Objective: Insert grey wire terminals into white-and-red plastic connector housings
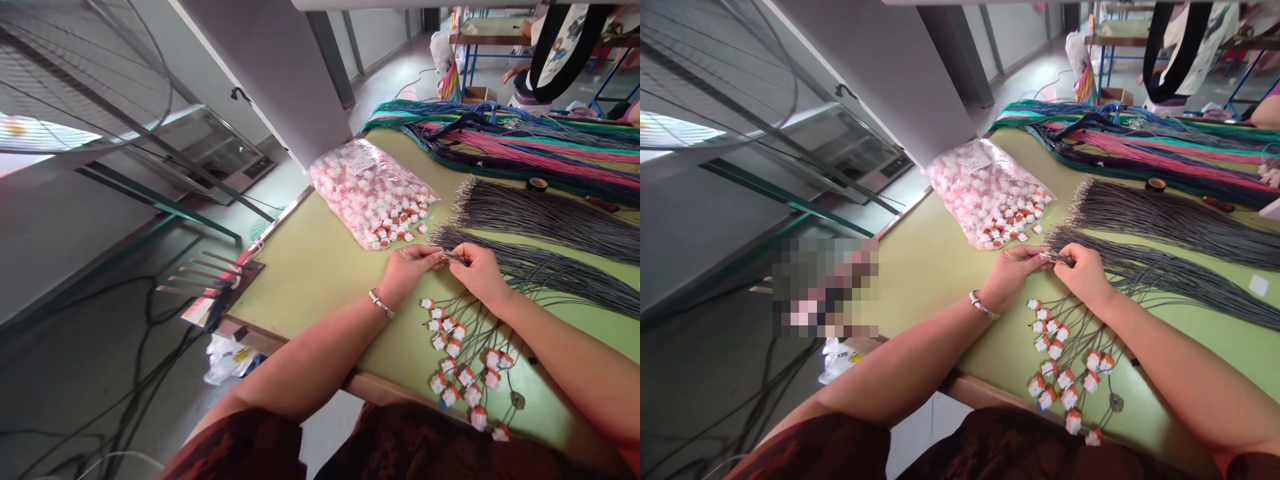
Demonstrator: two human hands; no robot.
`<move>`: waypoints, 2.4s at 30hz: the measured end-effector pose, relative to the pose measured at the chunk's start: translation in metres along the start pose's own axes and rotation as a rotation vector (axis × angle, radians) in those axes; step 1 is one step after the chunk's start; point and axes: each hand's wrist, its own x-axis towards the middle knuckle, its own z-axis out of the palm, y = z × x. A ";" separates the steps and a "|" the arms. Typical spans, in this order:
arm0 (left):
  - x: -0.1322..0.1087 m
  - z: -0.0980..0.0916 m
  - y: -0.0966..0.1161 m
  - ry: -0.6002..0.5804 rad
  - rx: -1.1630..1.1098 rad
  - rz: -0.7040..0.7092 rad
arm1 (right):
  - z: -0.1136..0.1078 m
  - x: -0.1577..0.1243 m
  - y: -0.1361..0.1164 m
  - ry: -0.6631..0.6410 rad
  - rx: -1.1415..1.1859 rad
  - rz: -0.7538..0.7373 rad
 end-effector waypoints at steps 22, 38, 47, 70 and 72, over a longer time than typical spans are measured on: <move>-0.001 -0.025 0.030 -0.597 0.786 0.115 | -0.006 0.008 0.000 0.041 0.281 0.129; 0.047 -0.037 0.018 -0.060 1.686 0.727 | -0.003 0.005 -0.003 0.035 0.243 0.121; 0.017 -0.027 0.032 0.060 0.674 0.387 | -0.004 0.006 -0.004 0.043 0.217 0.131; 0.003 -0.013 0.015 -0.173 -0.105 -0.110 | -0.001 0.003 -0.003 0.017 0.112 0.102; 0.003 -0.012 0.015 -0.183 -0.074 -0.073 | -0.001 0.003 -0.003 0.016 0.116 0.117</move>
